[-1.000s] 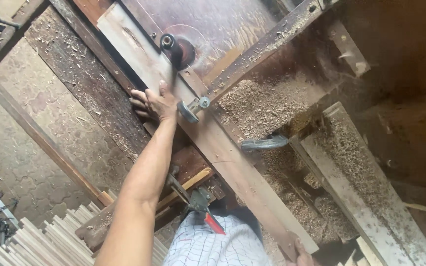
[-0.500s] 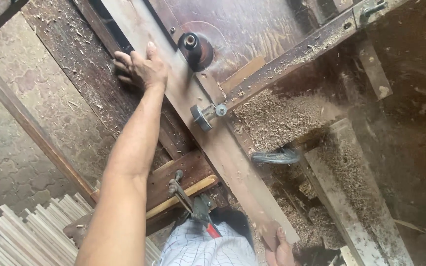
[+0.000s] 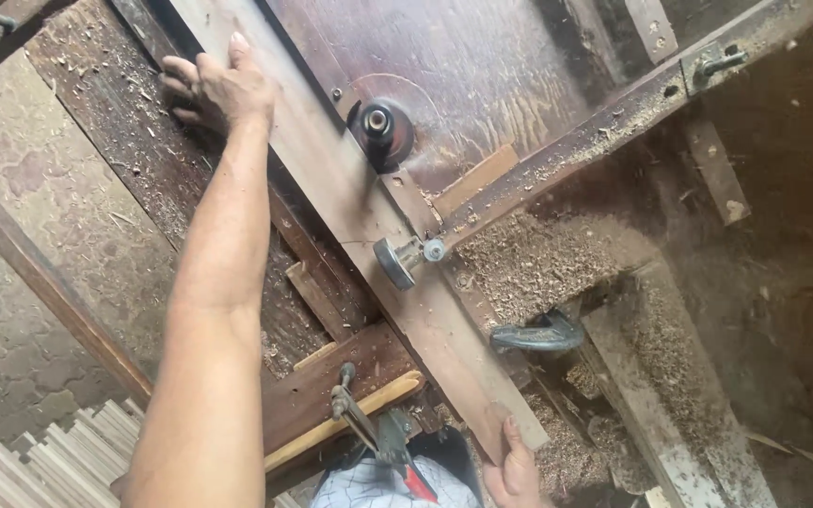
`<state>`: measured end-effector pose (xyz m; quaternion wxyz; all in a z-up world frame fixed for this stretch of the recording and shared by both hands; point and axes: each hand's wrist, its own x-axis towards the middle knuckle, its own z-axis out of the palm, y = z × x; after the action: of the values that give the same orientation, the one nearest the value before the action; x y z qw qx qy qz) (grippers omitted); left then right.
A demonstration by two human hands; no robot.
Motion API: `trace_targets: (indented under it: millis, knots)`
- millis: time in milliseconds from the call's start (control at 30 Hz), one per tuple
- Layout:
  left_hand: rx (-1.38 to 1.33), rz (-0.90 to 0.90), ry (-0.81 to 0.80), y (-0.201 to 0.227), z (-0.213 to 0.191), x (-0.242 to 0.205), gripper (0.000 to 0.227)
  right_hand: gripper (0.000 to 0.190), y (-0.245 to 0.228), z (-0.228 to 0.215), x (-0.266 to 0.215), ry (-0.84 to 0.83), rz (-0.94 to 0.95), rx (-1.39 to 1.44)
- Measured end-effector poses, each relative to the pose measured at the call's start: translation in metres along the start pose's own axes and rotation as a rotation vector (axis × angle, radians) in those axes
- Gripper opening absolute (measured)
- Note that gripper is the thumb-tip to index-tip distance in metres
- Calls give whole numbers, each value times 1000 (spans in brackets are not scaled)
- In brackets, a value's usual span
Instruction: The recorder uses a router machine to shape the edges of wooden planks in a workshop.
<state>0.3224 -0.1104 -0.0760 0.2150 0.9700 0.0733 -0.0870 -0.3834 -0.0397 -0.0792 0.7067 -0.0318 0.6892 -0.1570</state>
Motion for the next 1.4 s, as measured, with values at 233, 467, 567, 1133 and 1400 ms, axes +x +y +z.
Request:
trace_targets:
  millis: [233,467,567,1133,1400]
  knots:
    - [23,54,-6,0,-1,35,61,50,7,41,0,32,-79,-23]
    - [-26,-30,8,-32,-5,-93,80,85,-12,75,-77,354,-1184,-1127]
    - [61,125,-13,-82,25,-178,83,56,-25,85,-97,-197,-1745,-1217]
    - [-24,163,123,-74,38,-170,70,50,-30,158,-68,-951,-1699,-1243]
    - [-78,178,86,-55,24,-111,67,60,-34,209,-63,-1035,-1632,-1210]
